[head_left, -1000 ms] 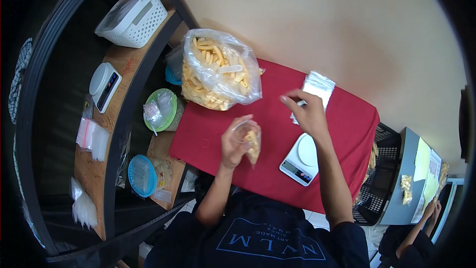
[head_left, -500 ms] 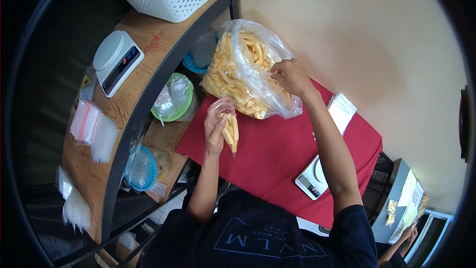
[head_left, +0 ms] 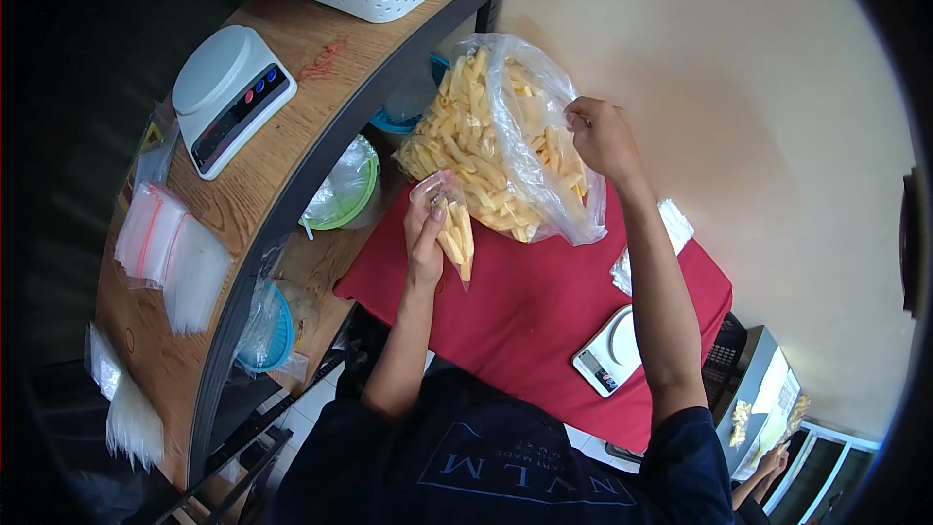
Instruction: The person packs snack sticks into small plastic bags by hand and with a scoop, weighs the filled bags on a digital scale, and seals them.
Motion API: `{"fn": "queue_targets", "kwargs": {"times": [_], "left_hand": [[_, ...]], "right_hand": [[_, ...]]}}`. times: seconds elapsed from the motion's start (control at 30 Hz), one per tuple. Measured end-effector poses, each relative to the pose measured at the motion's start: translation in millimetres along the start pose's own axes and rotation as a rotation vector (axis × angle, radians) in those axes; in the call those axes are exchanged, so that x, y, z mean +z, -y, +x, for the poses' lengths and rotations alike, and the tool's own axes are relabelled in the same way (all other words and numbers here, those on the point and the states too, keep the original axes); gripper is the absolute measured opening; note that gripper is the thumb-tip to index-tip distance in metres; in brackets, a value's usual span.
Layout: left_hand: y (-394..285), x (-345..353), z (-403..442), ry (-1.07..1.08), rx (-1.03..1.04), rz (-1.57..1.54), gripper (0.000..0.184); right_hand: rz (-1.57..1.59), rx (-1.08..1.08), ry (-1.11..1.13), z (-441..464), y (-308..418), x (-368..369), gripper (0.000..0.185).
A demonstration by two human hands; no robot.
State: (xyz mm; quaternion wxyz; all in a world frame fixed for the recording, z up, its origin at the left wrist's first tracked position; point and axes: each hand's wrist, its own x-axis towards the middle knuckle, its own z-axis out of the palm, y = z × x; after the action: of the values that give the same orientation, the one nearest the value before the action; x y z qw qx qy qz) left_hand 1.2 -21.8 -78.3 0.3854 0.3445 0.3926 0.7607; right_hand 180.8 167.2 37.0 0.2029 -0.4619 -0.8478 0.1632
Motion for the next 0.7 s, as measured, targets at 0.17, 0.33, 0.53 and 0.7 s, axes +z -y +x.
{"fn": "queue_targets", "kwargs": {"times": [0.17,0.33,0.53,0.7], "left_hand": [[-3.1,-3.9,23.0,-0.028,0.044,0.083,0.047],[-2.8,-23.5,84.6,-0.061,0.048,0.102,0.044],[3.5,-23.6,125.2,0.047,-0.162,0.097,0.045],[5.9,-26.2,129.3,0.070,-0.197,0.141,0.044]], "right_hand": [[0.064,0.098,-0.097,8.9,-2.2,20.8,0.020],[0.284,0.125,-0.039,11.2,-2.8,20.1,0.020],[0.289,0.232,0.084,6.6,10.4,8.8,0.020],[0.258,0.319,0.095,8.9,18.0,16.5,0.019]]}}
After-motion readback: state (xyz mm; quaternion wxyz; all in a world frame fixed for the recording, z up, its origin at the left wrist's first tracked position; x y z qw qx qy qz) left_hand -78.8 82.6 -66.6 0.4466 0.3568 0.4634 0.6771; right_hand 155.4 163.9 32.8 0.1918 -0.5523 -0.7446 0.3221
